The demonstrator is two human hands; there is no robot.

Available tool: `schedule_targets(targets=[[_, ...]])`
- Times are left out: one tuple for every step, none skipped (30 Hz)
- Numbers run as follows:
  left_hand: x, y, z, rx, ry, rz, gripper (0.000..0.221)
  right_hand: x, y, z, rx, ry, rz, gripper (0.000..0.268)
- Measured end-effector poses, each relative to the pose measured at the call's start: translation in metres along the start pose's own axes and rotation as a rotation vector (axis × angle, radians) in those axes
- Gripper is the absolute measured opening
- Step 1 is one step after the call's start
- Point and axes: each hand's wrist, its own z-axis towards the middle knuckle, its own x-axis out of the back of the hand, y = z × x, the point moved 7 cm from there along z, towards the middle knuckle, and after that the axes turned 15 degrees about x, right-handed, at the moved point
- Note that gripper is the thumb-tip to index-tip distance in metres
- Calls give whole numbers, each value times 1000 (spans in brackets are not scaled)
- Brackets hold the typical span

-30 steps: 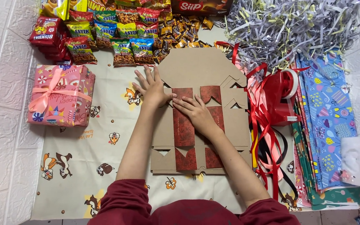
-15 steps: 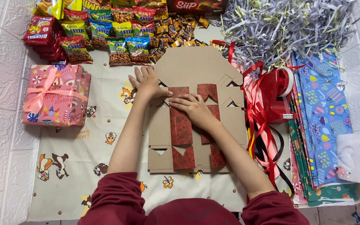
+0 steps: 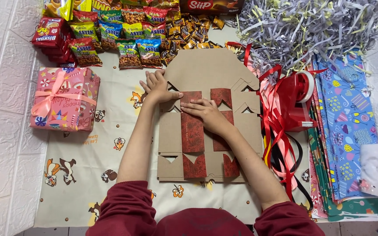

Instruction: Assembling a decorative cardboard structure by applying adhesive strips and folding, likely for a snack-based gift arrangement.

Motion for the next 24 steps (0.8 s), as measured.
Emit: schedule_targets(targets=[[-1,-1,0,-1,0,1,101,3,-1,1,-1,2,0,41],[-1,-2,0,-3,1,-10,100,5,-2,1,4,1,43,41],[-1,-2,0,-4,3,-22,100,8,-2,2,9,0,85,41],[-3,-3,1,-5,4,-22,100,11,-2,3,9,1,85,41],[-5,-4,1,-14,3,-49,102,12,0,3,-9,-10,171,47],[-6,-6,2,-23,2,-76,103,13,2,4,-27,-21,257,54],[-5,-6,-4,-22,3,-77,103,12,7,3,-27,-21,258,54],[-2,-4,-10,-44,2,-115,103,10,14,2,-66,-12,340,58],[1,-2,-16,-68,1,-152,104,8,21,0,-106,-1,420,63],[-1,-3,-13,-69,1,-151,104,12,18,2,-106,0,420,63],[-3,-5,-10,-68,9,-160,105,16,16,3,-116,11,445,63],[-5,-7,-7,-67,16,-168,106,20,13,4,-127,22,471,63],[-5,-7,-8,-66,16,-168,106,17,12,5,-126,21,472,63],[-4,-7,-9,-68,19,-172,106,15,10,6,-113,-5,367,65],[-4,-7,-10,-71,23,-176,106,13,9,7,-99,-30,263,67],[-4,-6,-11,-70,23,-176,106,14,9,8,-98,-31,263,67],[-4,-6,-12,-57,27,-165,106,14,9,9,-102,-65,248,69],[-3,-6,-13,-44,30,-153,106,13,9,11,-106,-99,232,71],[-5,-6,-11,-40,32,-154,106,19,6,13,-103,-101,233,71],[-6,-6,-9,-37,37,-152,106,23,3,16,-93,-126,244,71],[-8,-6,-7,-33,41,-150,107,27,-1,17,-83,-153,254,70],[-7,-6,-9,-29,42,-152,107,34,0,21,-79,-156,256,70],[-7,-5,-10,-33,43,-153,106,38,0,24,-69,-194,304,71],[-6,-3,-12,-36,44,-155,106,42,0,27,-58,-231,351,72]])
